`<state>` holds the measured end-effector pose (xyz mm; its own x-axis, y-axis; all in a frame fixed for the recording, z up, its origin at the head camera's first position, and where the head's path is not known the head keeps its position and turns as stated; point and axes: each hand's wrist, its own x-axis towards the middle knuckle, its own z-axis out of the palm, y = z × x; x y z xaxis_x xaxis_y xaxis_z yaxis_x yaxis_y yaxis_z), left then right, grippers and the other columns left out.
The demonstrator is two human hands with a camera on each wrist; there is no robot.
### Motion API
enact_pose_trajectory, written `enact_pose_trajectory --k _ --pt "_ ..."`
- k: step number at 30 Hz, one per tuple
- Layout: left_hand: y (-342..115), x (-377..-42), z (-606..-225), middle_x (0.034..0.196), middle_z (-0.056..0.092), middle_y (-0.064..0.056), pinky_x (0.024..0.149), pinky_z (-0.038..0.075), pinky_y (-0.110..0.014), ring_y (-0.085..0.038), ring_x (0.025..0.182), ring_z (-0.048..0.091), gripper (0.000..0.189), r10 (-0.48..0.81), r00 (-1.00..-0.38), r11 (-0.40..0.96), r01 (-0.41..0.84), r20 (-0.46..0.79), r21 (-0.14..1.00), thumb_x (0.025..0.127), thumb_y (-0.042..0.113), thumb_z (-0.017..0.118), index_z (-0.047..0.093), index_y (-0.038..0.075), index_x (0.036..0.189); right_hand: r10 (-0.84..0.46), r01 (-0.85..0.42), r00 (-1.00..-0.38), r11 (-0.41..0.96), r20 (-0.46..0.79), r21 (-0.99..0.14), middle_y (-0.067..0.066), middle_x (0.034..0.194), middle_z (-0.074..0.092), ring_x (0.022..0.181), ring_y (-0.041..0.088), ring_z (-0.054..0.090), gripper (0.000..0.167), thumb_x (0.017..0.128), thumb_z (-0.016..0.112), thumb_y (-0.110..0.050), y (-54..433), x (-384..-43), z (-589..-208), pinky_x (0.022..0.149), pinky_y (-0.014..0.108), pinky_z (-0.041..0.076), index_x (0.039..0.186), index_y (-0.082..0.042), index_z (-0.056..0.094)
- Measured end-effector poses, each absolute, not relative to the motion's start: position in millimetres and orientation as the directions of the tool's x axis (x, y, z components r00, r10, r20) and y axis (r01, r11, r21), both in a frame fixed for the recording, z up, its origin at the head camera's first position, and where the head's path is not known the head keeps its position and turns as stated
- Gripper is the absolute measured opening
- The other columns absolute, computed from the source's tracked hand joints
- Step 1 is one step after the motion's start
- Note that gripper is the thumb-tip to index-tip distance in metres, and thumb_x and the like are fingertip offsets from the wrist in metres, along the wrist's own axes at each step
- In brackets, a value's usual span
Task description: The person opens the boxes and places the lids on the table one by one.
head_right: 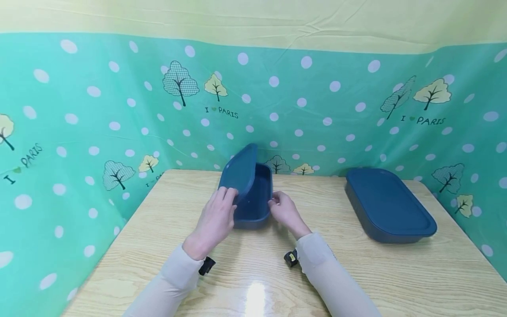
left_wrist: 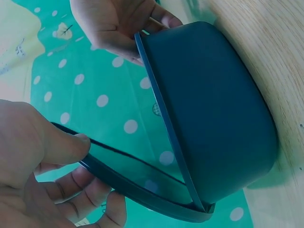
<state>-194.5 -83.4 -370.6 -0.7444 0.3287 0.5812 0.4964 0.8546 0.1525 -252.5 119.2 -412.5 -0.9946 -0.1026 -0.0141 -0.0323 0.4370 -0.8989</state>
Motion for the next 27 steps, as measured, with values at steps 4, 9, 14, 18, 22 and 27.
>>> enact_pose_trajectory --k 4,9,14,18,22,27 --pt "-84.1 -194.5 -370.2 0.086 0.046 -0.005 0.057 0.038 -0.026 -0.021 0.073 0.045 0.034 0.323 -0.739 0.853 0.498 0.591 0.155 0.081 -0.002 0.069 0.051 0.008 0.109 -0.099 -0.037 -0.995 0.458 -0.010 -0.888 0.018 0.106 0.058 0.091 0.024 0.059 0.035 0.098 0.046 -0.010 119.1 -252.9 -412.8 0.076 0.036 0.053 0.128 0.008 0.049" --pt "-84.6 -193.9 -368.5 0.087 0.047 -0.005 0.057 0.039 -0.026 -0.020 0.074 0.045 0.037 0.310 -0.747 0.852 0.493 0.588 0.177 0.082 -0.002 0.068 0.051 0.009 0.113 -0.097 -0.042 -0.995 0.470 -0.004 -0.882 0.018 0.106 0.058 0.090 0.024 0.058 0.036 0.097 0.047 -0.010 119.3 -252.4 -413.3 0.075 0.034 0.053 0.128 0.008 0.049" --pt "-85.2 -193.9 -367.8 0.089 0.048 -0.006 0.059 0.041 -0.026 -0.020 0.076 0.046 0.040 0.296 -0.749 0.845 0.495 0.593 0.203 0.082 -0.002 0.067 0.051 0.009 0.117 -0.095 -0.042 -0.995 0.481 -0.004 -0.875 0.018 0.107 0.058 0.092 0.025 0.058 0.036 0.097 0.047 -0.011 119.7 -251.8 -413.6 0.076 0.034 0.052 0.129 0.008 0.048" --pt "-85.7 -193.9 -367.7 0.092 0.049 -0.006 0.063 0.044 -0.027 -0.020 0.079 0.047 0.040 0.278 -0.757 0.834 0.496 0.592 0.243 0.083 -0.004 0.067 0.051 0.007 0.118 -0.094 -0.042 -0.996 0.479 -0.004 -0.877 0.018 0.107 0.058 0.092 0.025 0.058 0.036 0.097 0.047 -0.011 119.8 -251.4 -413.8 0.077 0.036 0.052 0.129 0.008 0.048" --pt "-86.6 -193.4 -366.0 0.094 0.049 -0.007 0.067 0.046 -0.029 -0.021 0.081 0.048 0.039 0.253 -0.764 0.828 0.489 0.593 0.276 0.083 -0.004 0.066 0.051 0.007 0.118 -0.100 -0.038 -0.995 0.454 -0.008 -0.890 0.019 0.107 0.057 0.091 0.025 0.059 0.036 0.098 0.046 -0.010 119.7 -251.2 -413.8 0.078 0.040 0.053 0.129 0.009 0.047" --pt "-87.5 -193.0 -364.0 0.094 0.049 -0.007 0.069 0.048 -0.031 -0.022 0.082 0.049 0.038 0.240 -0.768 0.825 0.484 0.594 0.293 0.083 -0.004 0.065 0.050 0.007 0.117 -0.103 -0.033 -0.995 0.439 -0.014 -0.898 0.020 0.107 0.056 0.089 0.026 0.059 0.037 0.098 0.046 -0.009 119.5 -250.5 -412.9 0.077 0.042 0.054 0.129 0.009 0.047"
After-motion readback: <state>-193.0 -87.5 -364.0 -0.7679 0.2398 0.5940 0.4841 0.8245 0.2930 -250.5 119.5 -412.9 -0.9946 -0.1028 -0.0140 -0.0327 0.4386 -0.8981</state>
